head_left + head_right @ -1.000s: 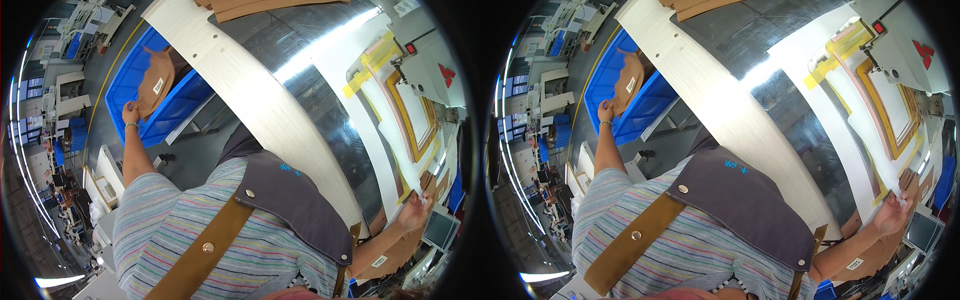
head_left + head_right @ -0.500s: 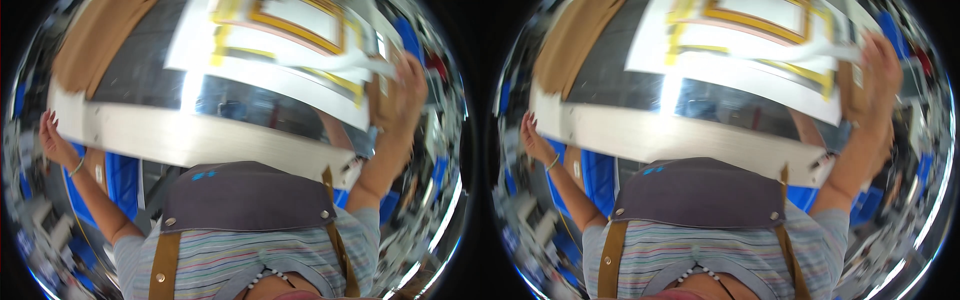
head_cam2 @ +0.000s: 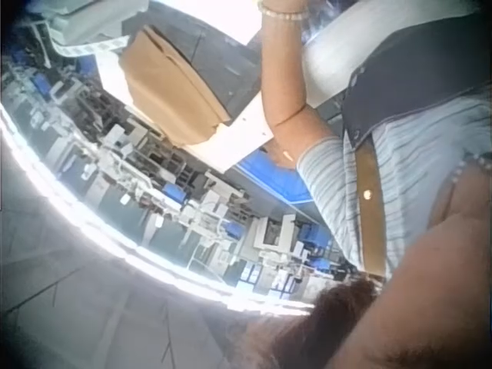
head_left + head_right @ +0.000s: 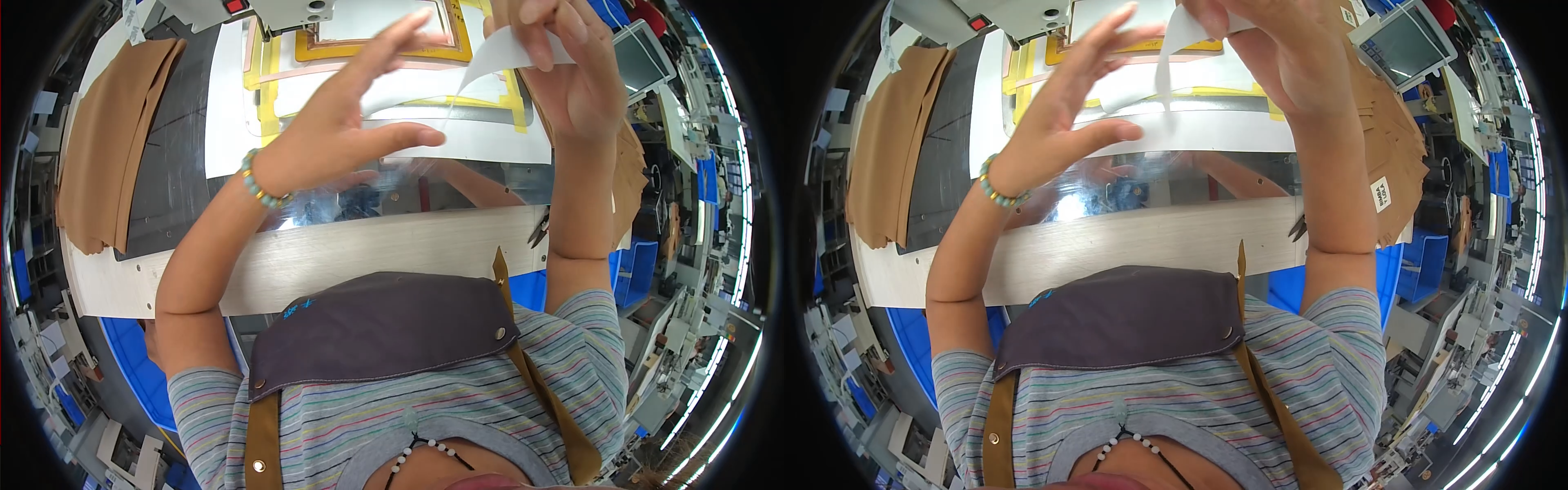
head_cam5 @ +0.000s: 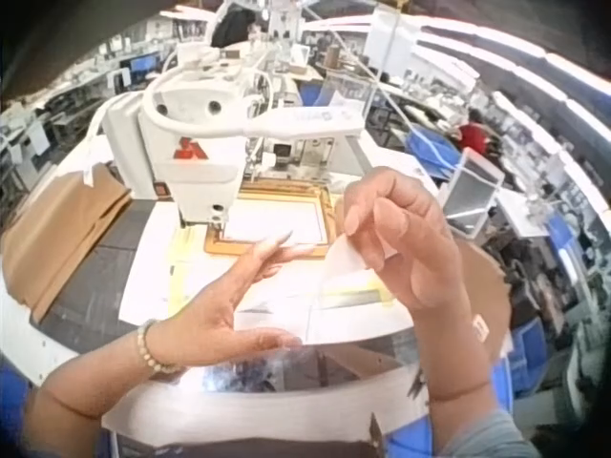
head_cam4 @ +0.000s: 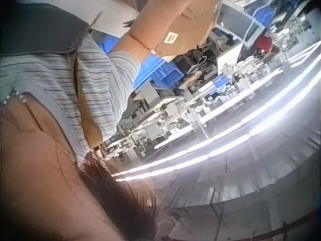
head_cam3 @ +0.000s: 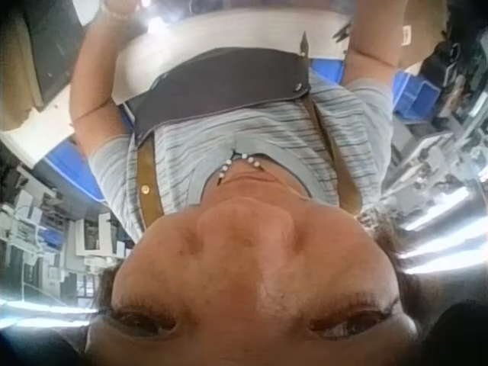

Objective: Sewing rectangular leather labels onto fabric components using an industrial sewing machine.

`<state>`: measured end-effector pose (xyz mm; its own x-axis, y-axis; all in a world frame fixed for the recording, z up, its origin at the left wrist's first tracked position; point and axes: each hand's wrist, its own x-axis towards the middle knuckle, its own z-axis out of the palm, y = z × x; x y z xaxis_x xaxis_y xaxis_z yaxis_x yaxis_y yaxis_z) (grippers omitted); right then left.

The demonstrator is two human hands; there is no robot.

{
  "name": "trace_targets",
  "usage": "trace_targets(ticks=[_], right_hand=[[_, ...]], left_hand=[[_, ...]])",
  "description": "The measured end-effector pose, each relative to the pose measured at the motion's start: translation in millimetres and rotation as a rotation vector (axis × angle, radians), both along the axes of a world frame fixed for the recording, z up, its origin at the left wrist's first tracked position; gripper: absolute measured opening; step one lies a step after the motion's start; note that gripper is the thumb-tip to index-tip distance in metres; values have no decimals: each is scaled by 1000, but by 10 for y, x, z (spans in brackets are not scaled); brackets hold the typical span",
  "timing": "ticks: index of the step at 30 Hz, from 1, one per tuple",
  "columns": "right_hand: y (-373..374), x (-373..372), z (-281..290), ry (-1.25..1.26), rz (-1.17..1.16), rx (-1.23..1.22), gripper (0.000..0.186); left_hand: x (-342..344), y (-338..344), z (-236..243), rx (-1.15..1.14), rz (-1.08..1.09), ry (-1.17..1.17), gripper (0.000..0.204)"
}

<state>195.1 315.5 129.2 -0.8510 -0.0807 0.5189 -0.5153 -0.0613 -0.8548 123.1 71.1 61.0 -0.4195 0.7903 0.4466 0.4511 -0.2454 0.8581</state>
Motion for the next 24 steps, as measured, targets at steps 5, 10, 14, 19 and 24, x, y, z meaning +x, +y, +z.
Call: trace_targets(ticks=[5,10,14,19,24], right_hand=[[297,168,-78,-9,-38,91,39],[461,384,-654,-234,-598,888,49],[244,536,-1197,-357,-682,1236,75],[-183,638,-1362,-233,-589,1218,81],[-113,477,-954,-224,-615,1167,66]], left_hand=[[-88,-127,-67,-396,-229,-538,38],[-186,-433,-162,-408,-43,-552,15],[-231,-690,-124,-640,-48,-271,16],[-219,-788,-37,-599,-84,-62,18],[-179,-693,95,-511,-51,4,18]])
